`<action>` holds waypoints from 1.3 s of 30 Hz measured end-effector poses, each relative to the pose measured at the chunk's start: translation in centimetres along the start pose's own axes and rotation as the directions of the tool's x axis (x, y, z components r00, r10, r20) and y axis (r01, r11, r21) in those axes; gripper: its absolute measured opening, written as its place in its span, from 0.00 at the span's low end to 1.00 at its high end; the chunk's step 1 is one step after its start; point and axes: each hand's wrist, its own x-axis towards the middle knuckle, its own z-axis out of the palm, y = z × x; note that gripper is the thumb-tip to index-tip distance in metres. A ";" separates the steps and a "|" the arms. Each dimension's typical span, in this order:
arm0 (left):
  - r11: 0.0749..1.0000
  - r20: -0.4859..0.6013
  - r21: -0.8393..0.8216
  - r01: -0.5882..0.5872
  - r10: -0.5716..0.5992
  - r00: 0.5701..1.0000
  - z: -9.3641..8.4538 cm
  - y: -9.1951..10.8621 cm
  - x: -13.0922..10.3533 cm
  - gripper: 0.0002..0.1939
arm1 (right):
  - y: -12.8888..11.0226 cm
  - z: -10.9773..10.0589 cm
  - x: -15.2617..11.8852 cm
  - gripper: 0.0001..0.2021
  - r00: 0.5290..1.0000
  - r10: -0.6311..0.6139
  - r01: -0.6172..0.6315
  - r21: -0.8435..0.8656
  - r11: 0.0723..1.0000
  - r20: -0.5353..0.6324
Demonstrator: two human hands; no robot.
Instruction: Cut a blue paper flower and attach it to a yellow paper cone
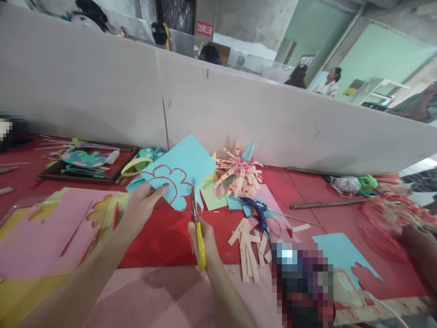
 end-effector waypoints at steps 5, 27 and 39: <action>1.000 0.007 0.002 -0.010 0.010 1.000 -0.1 0.2 0.1 0.14 | -0.1 0.1 -0.1 0.25 1.000 -0.003 0.003 -0.008 1.000 -0.010; 0.999 -0.001 -0.050 -0.010 0.010 1.000 -1.6 0.2 0.6 0.13 | -0.6 0.2 -0.5 0.24 0.998 0.008 -0.003 -0.069 0.998 0.069; 0.988 0.055 0.154 -0.001 -0.008 0.998 0.3 0.4 -0.6 0.13 | 0.0 0.2 -0.3 0.24 1.000 -0.002 0.002 -0.004 1.000 0.031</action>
